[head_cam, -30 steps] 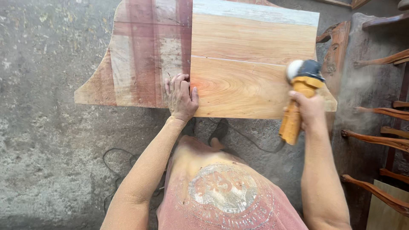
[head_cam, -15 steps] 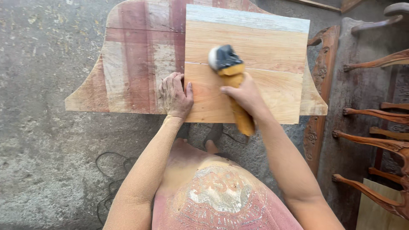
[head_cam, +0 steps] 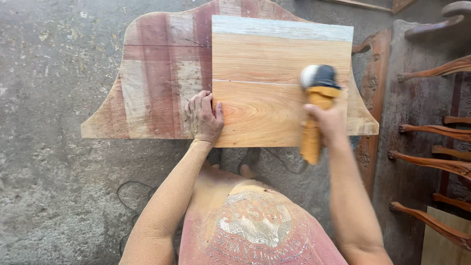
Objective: The person picks up an angle grinder and sands a wooden board resting on a workbench, moving the tool across the board's surface and edges. They lift and reposition the board and a narrow wood strip to sand different sides, then continue sanding the board's face.
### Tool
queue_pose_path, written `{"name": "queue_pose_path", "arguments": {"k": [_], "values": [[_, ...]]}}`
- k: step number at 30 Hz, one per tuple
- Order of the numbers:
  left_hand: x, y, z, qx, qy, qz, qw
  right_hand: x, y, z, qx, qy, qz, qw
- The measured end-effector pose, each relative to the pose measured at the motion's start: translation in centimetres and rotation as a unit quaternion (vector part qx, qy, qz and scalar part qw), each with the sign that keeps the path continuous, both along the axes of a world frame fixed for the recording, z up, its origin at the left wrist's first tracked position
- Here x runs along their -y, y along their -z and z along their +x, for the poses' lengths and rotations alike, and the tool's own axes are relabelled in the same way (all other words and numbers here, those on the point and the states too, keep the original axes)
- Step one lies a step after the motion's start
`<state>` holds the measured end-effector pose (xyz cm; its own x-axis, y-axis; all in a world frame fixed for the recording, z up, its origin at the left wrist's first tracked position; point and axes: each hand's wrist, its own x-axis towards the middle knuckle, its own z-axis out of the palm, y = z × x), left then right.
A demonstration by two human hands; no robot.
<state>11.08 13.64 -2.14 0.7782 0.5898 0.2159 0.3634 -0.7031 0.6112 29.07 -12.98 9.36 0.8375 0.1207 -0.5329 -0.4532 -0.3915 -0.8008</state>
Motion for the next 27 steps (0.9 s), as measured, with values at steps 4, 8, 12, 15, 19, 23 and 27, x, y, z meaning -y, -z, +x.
{"name": "queue_pose_path", "arguments": {"k": [4, 8, 12, 15, 19, 23, 27], "values": [[-0.2, -0.1, 0.1, 0.015, -0.003, 0.003, 1.000, -9.9, 1.2, -2.7, 0.026, -0.200, -0.011, 0.979], [-0.3, 0.0, -0.1, 0.017, -0.002, -0.014, 1.000, -15.9, 1.3, -3.6, 0.067, -0.300, -0.052, 0.950], [-0.3, -0.1, -0.1, 0.000, -0.007, -0.009, 1.000, -12.8, 0.2, -1.6, 0.062, -0.291, -0.056, 0.953], [-0.4, -0.3, 0.0, -0.027, -0.004, -0.019, 0.999, -6.9, -1.0, 0.6, 0.036, -0.215, -0.054, 0.975], [-0.6, -0.4, 0.3, -0.035, 0.008, 0.008, 0.999, -0.8, -2.2, 2.6, 0.010, -0.066, -0.104, 0.992], [-0.7, -0.2, 0.3, -0.045, 0.013, -0.011, 0.999, 0.5, -2.4, 3.2, 0.014, 0.045, -0.035, 0.998], [-0.7, 0.1, 0.2, -0.037, 0.010, 0.002, 0.999, -4.6, -1.3, 1.9, -0.015, -0.019, -0.034, 0.999]]}}
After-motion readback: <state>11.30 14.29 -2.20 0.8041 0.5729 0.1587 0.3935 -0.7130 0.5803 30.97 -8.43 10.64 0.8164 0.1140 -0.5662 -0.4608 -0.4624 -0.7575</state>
